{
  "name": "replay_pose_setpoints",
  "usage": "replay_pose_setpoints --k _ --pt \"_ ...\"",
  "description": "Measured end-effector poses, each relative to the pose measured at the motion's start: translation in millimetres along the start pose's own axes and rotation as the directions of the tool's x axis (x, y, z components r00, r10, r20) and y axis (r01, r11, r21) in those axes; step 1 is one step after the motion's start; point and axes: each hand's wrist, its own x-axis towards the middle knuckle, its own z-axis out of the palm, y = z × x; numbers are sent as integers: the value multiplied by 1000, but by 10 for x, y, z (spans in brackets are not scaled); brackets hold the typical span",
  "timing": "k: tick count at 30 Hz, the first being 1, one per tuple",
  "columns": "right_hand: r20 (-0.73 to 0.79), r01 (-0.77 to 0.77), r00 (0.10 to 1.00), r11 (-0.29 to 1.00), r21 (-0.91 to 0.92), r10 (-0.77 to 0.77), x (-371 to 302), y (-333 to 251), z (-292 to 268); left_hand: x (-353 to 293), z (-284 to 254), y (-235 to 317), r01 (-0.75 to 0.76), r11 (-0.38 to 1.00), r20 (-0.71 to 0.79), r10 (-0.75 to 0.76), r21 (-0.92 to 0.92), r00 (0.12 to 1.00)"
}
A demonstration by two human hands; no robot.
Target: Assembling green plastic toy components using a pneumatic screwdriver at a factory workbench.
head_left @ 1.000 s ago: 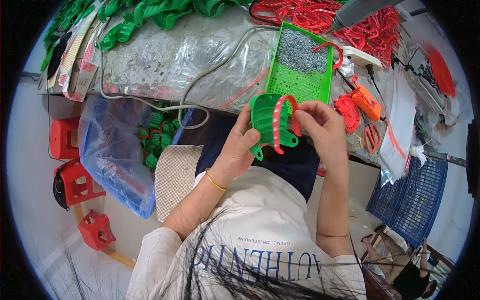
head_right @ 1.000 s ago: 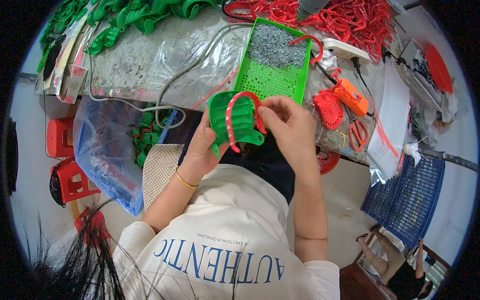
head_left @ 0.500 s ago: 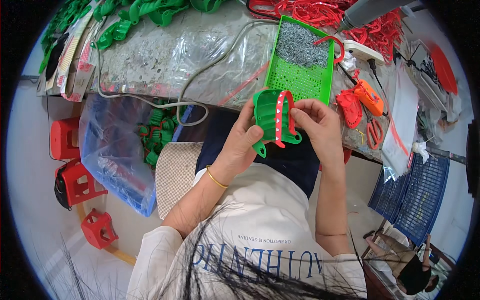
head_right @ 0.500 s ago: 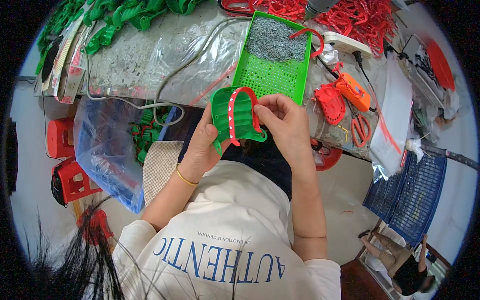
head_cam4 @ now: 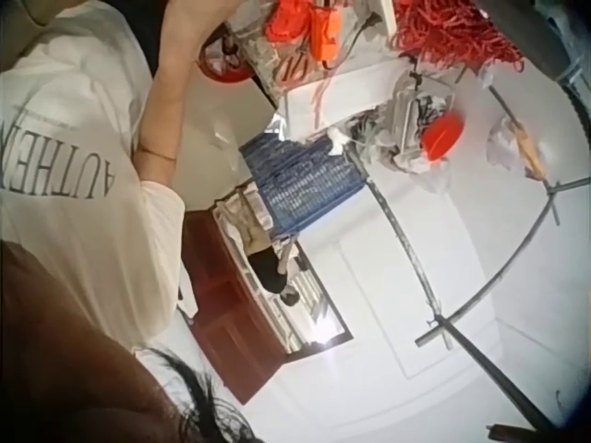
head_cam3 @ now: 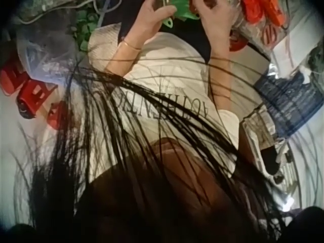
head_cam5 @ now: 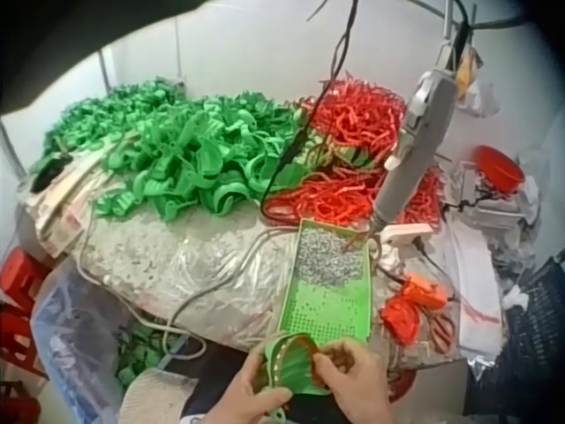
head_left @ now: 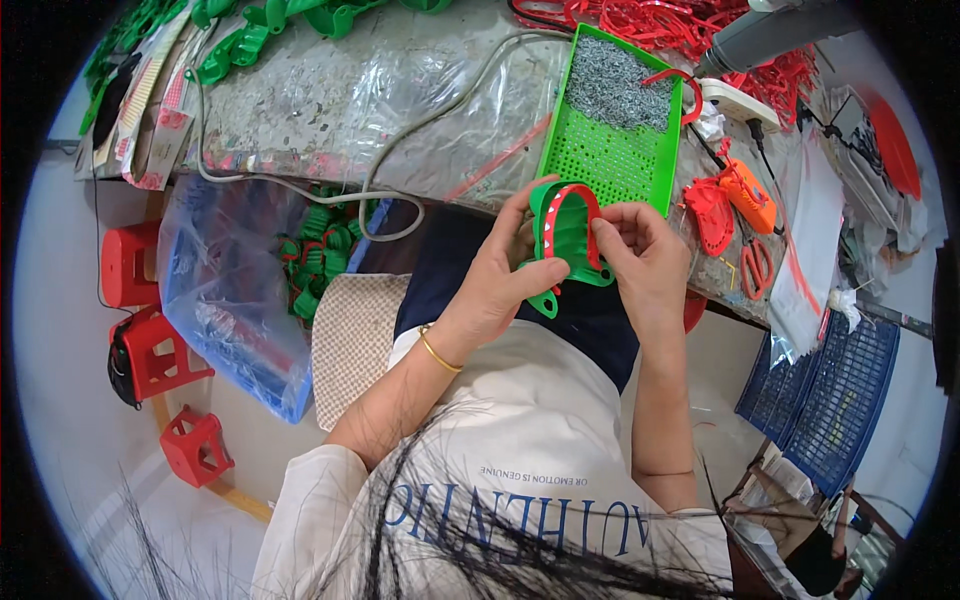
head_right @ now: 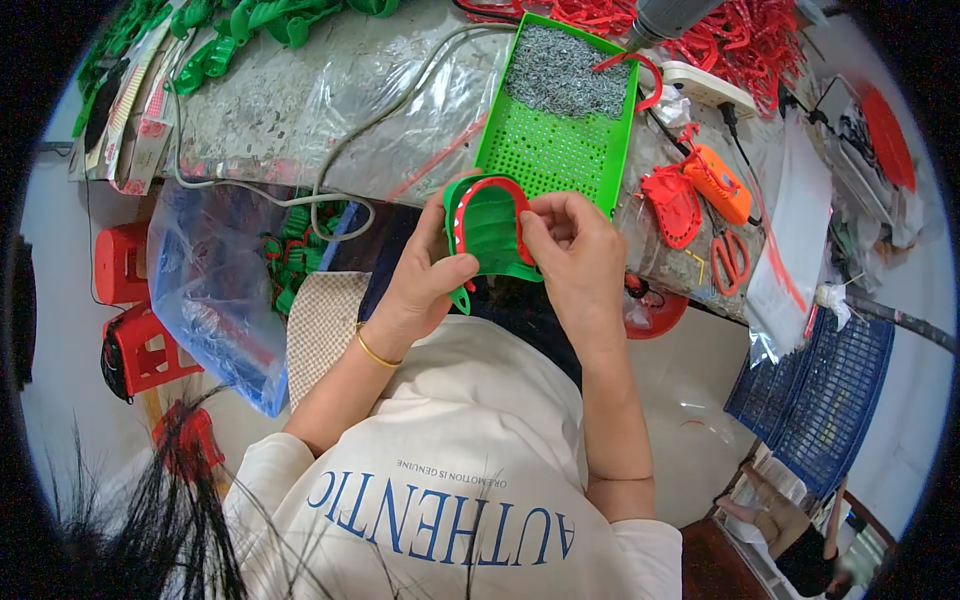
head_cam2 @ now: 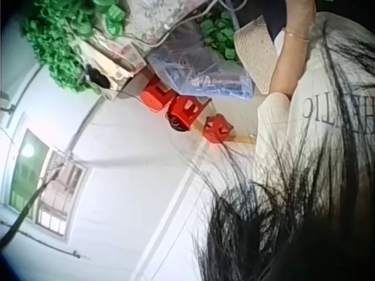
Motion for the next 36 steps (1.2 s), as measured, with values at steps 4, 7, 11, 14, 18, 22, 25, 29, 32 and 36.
replay_pose_setpoints --k 4,7,11,14,18,22,25,29,32,36 --pt "43 -26 999 993 111 22 -1 31 -83 20 30 -10 -21 999 23 22 -33 999" --pt "190 -86 981 960 265 36 41 11 -137 20 -124 10 176 948 125 -147 -266 981" --pt "362 -205 931 897 392 54 18 -126 -113 35 -169 -142 348 753 292 -215 -558 932" --pt "357 -180 934 900 396 30 4 -1 -77 -9 -145 -209 357 629 240 -267 -691 933" --pt "210 -34 977 951 308 -33 134 35 -169 -32 -245 -226 370 662 261 -262 -652 929" --pt "-167 218 968 959 181 -188 386 -81 -375 -31 -133 -165 315 710 199 -244 -630 949" --pt "-288 240 929 971 -6 -231 607 -153 -549 -10 -189 -119 378 693 278 -258 -614 925" --pt "-382 191 874 937 -294 -299 1252 74 -909 47 -191 -95 381 679 280 -260 -627 924" --pt "-381 -107 893 710 -696 -239 1662 166 -993 76 -215 -135 360 688 274 -236 -630 932" --pt "-364 -137 911 689 -712 -195 1885 234 -964 60 -261 -166 389 674 299 -252 -628 920"
